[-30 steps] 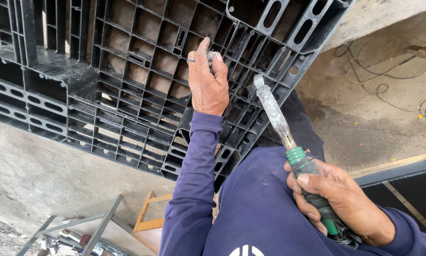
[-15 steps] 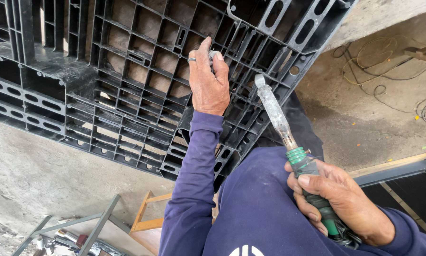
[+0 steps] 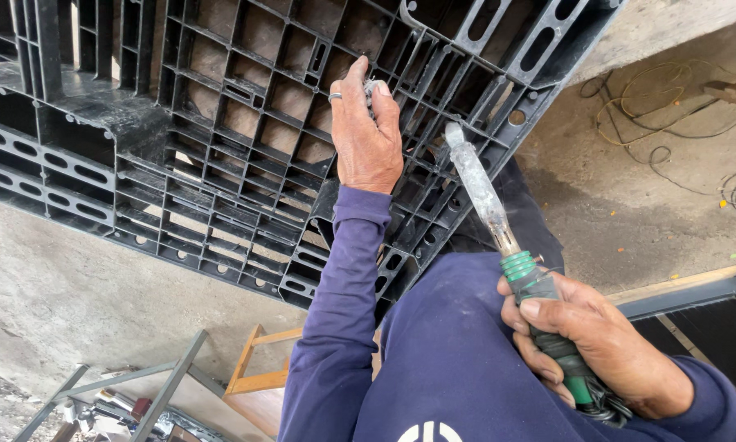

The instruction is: The person repairs a plastic pallet by melting and shaping small pieces of plastic into the grid with a soldering tool and their hands.

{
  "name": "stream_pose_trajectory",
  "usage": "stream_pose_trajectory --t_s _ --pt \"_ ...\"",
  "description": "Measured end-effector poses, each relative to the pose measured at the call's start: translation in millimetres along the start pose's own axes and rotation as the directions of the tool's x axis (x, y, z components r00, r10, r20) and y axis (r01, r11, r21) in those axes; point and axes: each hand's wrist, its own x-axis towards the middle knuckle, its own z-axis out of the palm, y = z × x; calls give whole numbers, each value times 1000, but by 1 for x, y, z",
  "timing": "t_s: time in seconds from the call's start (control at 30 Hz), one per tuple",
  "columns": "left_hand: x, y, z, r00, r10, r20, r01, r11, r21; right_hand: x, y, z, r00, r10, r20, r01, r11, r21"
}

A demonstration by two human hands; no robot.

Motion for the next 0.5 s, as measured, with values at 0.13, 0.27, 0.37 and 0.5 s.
stream_pose_trajectory --t_s 0.13,0.27,0.37,0.5 --pt "0 0 0 1000 -17 19 18 999 -32 -1 2 1 999 -1 -49 0 1000 -29" --pt "0 0 0 1000 -1 15 1 1000 -13 0 1 7 997 -2 -76 -1 999 -40" --pt "1 0 0 1000 -10 5 10 1000 0 -1 -1 9 995 -19 -95 16 999 -28" --pt "1 0 -1 1000 -21 22 21 1000 -9 -1 -2 11 996 -42 -74 41 999 -16"
